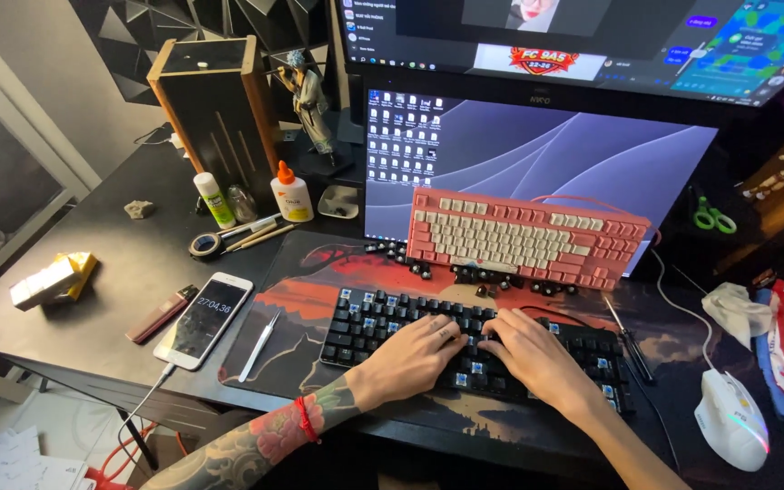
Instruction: Removing keycaps from a mechanical keyboard and handling the individual keys.
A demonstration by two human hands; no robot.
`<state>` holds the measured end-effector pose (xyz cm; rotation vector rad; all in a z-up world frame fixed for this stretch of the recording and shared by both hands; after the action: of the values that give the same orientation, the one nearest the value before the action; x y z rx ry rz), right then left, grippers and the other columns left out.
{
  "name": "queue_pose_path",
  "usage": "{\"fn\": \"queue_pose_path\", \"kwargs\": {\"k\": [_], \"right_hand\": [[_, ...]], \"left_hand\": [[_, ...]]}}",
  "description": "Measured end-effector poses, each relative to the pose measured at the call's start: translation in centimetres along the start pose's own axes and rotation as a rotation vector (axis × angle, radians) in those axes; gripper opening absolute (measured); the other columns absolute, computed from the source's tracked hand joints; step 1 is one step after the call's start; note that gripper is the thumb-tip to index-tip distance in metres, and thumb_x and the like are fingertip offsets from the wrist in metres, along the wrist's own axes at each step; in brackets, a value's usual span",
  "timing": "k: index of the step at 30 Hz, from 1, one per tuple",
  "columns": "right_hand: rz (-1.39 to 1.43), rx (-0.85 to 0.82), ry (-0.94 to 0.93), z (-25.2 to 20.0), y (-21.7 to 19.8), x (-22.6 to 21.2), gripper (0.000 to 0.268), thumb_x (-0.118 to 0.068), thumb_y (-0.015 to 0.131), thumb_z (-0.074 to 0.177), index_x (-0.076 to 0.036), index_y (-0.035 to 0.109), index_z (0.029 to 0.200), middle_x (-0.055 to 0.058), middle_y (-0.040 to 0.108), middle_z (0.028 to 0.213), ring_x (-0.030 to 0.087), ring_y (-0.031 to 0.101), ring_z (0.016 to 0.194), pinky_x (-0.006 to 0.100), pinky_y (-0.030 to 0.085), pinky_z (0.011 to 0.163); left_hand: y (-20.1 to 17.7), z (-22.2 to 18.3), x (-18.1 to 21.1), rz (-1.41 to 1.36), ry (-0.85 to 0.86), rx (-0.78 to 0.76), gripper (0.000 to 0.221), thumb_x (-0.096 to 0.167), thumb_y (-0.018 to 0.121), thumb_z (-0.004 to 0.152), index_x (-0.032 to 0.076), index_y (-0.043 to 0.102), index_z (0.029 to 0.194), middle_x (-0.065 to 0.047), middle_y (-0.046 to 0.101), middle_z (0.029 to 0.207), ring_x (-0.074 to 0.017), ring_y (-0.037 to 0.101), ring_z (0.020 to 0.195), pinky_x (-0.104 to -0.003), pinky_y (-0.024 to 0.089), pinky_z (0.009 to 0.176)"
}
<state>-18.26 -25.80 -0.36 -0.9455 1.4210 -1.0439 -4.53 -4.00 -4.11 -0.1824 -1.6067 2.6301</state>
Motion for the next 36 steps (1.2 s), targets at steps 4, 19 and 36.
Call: {"fn": "queue_pose_path", "kwargs": {"k": [4, 19, 36], "right_hand": [[0.036, -0.135, 0.072, 0.5, -0.9, -0.1, 0.027, -0.041, 0.069, 0.123, -0.019, 0.071, 0.136, -0.001, 0.069, 0.131, 0.02, 0.071, 0.121, 0.04, 0.056, 0.103], [0.08, -0.39, 0.071, 3.3, -1.4, 2.3, 0.023, -0.046, 0.062, 0.126, -0.024, 0.064, 0.128, -0.003, 0.068, 0.132, 0.017, 0.068, 0.118, 0.038, 0.054, 0.101], [0.185, -0.472, 0.04, 5.3, -2.3, 2.2, 0.038, -0.053, 0.073, 0.117, -0.02, 0.073, 0.135, 0.004, 0.072, 0.143, 0.023, 0.075, 0.13, 0.041, 0.061, 0.109]], "left_hand": [[-0.5, -0.1, 0.4, 0.005, 0.005, 0.051, 0.046, 0.006, 0.064, 0.117, -0.009, 0.074, 0.159, -0.026, 0.073, 0.14, -0.0448, 0.07, 0.131, -0.055, 0.057, 0.121], [-0.6, -0.6, 0.8, 0.051, 0.032, 0.096, 0.046, 0.008, 0.065, 0.122, -0.002, 0.069, 0.166, -0.022, 0.071, 0.139, -0.0418, 0.068, 0.128, -0.054, 0.058, 0.116], [-1.6, 0.1, 0.5, -0.07, 0.041, 0.038, 0.048, 0.005, 0.061, 0.118, -0.001, 0.069, 0.165, -0.019, 0.064, 0.13, -0.0425, 0.059, 0.111, -0.055, 0.055, 0.098]]}}
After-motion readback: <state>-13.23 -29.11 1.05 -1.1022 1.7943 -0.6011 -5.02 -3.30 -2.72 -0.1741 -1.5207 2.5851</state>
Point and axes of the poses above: each hand's wrist, its own z-axis towards the middle knuckle, its own y-axis out of the palm, x = y × z, the point moved 2 cm from there along z, towards the middle knuckle
